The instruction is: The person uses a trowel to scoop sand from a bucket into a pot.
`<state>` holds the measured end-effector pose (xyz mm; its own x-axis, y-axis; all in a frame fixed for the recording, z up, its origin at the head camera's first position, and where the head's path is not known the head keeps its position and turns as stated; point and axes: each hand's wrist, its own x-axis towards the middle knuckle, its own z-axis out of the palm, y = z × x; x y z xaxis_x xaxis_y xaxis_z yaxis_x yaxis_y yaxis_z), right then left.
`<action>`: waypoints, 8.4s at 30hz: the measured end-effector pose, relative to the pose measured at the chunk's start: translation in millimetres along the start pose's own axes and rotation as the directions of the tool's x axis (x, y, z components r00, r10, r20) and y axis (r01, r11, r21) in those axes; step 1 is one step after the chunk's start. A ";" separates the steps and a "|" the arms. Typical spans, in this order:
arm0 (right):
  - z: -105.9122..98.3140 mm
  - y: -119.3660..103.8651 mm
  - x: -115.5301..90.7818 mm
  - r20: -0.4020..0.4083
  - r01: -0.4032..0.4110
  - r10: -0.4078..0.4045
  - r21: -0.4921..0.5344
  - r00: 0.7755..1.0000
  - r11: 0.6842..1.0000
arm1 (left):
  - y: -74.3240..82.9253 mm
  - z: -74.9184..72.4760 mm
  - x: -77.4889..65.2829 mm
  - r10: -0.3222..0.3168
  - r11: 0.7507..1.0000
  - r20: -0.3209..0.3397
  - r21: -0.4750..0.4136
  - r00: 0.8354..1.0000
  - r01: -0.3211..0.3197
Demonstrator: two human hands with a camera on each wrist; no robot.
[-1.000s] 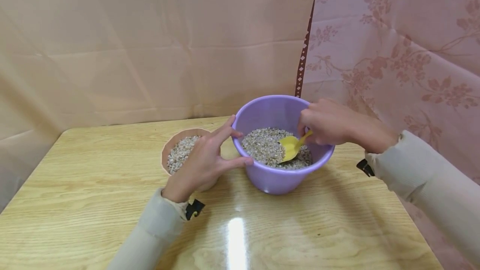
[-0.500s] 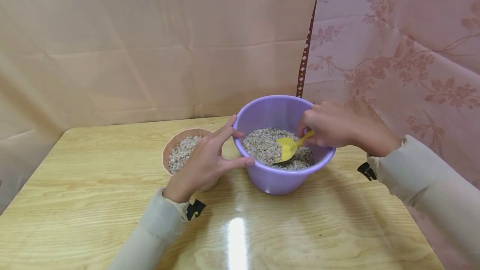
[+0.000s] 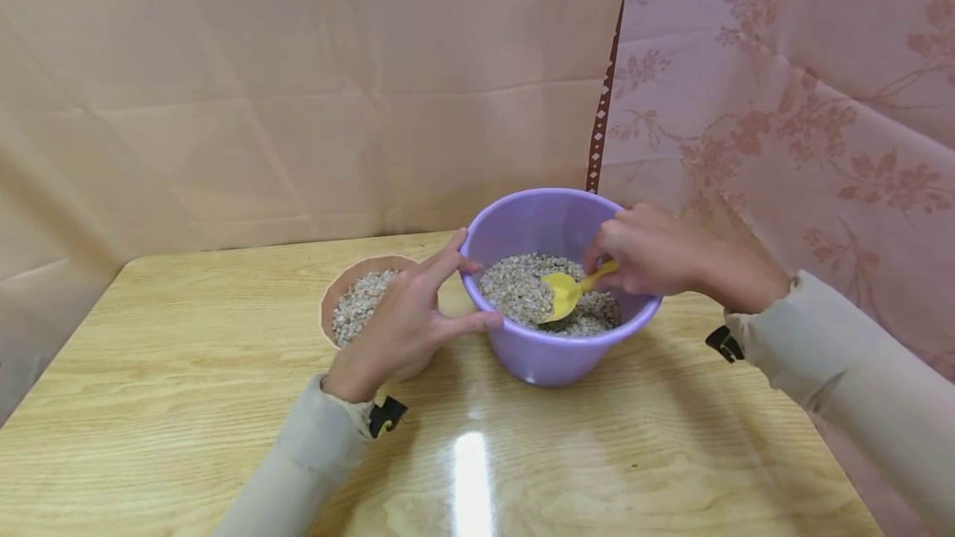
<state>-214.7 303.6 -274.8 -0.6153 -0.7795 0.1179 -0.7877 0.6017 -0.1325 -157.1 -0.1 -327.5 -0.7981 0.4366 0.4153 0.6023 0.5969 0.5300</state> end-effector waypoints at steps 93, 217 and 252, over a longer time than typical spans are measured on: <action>15.2 1.7 3.3 -0.019 -0.120 0.130 0.259 0.991 0.958 | -2.6 2.2 -0.8 0.010 1.000 -0.006 0.011 1.000 -0.010; -5.9 5.0 -10.2 -0.187 -0.098 0.155 0.283 0.970 0.954 | -0.1 0.1 -0.8 -0.006 0.999 -0.001 0.033 1.000 0.006; -30.2 9.7 -17.1 -0.293 0.060 0.030 0.292 0.956 0.955 | -1.5 -16.3 -5.3 0.002 1.000 0.099 -0.001 0.995 -0.002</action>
<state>-212.7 328.1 -248.4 -0.6209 -0.6758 0.3971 -0.7792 0.4770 -0.4066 -153.5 -14.3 -318.4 -0.7947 0.5023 0.3410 0.6038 0.5955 0.5300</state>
